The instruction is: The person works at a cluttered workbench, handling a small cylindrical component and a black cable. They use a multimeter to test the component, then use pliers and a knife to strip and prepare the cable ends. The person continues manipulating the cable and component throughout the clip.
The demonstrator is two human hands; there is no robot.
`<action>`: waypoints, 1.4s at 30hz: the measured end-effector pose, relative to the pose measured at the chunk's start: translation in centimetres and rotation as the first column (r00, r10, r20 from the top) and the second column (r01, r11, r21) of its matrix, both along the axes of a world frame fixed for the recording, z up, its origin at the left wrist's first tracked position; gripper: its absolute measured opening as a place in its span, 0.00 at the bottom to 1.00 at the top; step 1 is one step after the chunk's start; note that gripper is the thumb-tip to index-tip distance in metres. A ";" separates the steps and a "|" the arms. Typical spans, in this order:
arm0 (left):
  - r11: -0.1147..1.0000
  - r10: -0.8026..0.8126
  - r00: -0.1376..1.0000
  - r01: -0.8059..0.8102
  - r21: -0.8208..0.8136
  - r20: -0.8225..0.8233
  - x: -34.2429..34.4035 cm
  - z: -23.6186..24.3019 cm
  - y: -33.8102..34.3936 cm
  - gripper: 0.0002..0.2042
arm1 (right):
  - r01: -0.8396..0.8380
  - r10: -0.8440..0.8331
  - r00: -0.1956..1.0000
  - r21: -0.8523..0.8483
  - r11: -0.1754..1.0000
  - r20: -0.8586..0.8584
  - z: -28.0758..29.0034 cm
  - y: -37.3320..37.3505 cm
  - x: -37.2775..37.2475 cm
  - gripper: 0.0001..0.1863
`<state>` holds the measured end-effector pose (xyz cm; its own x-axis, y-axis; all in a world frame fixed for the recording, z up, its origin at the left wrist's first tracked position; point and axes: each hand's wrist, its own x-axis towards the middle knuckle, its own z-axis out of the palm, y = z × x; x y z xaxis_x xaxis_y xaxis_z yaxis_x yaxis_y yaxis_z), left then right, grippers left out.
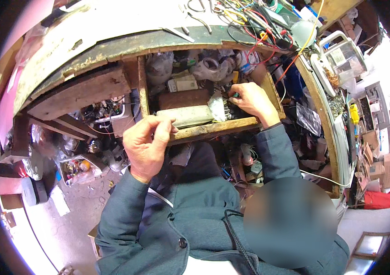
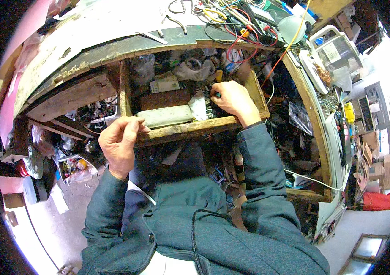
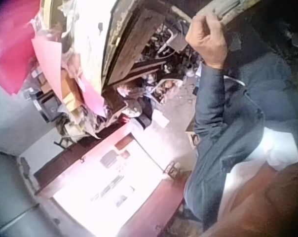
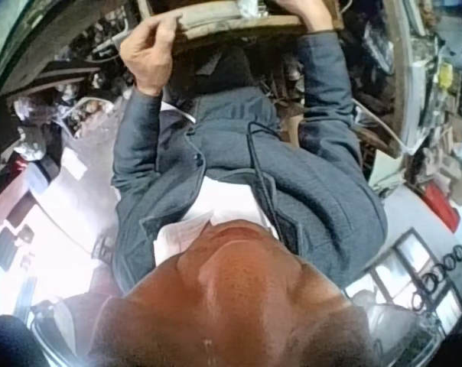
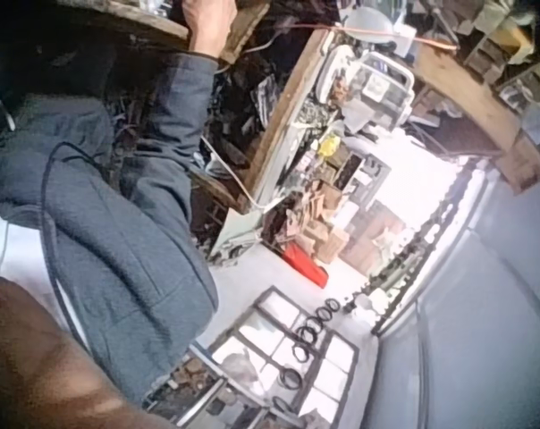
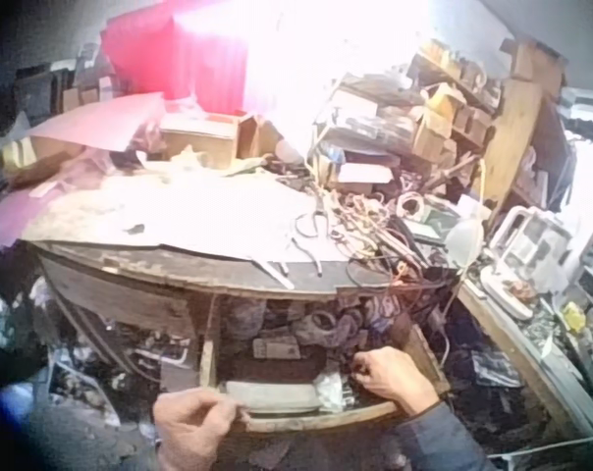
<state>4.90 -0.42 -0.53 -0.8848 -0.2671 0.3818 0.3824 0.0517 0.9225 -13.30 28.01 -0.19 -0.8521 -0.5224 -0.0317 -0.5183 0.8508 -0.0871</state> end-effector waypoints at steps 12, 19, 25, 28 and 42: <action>0.984 -0.175 0.977 0.168 0.064 0.119 -0.6 0.8 -1.1 0.09 | -0.174 0.221 0.904 -0.155 0.972 0.367 2.6 -2.4 1.2 0.27; 0.990 -0.140 0.990 0.140 -0.029 0.002 -0.4 0.0 -0.8 0.09 | -0.222 0.226 0.943 -0.044 0.974 0.244 1.5 -2.3 1.2 0.19; 0.990 -0.067 0.995 0.058 -0.131 -0.072 -0.4 0.1 -0.4 0.08 | -0.204 0.217 0.967 -0.101 0.974 0.134 0.1 -0.5 0.2 0.14; 0.990 -0.108 0.993 0.104 -0.096 -0.044 -0.5 0.3 -0.4 0.09 | -0.199 0.201 0.980 -0.090 0.976 0.010 -0.7 1.1 -0.2 0.14; 0.988 -0.140 0.989 0.143 -0.059 0.053 -0.9 -0.3 -0.8 0.07 | 0.291 0.197 0.881 -0.820 0.492 0.430 0.3 0.5 -0.8 0.10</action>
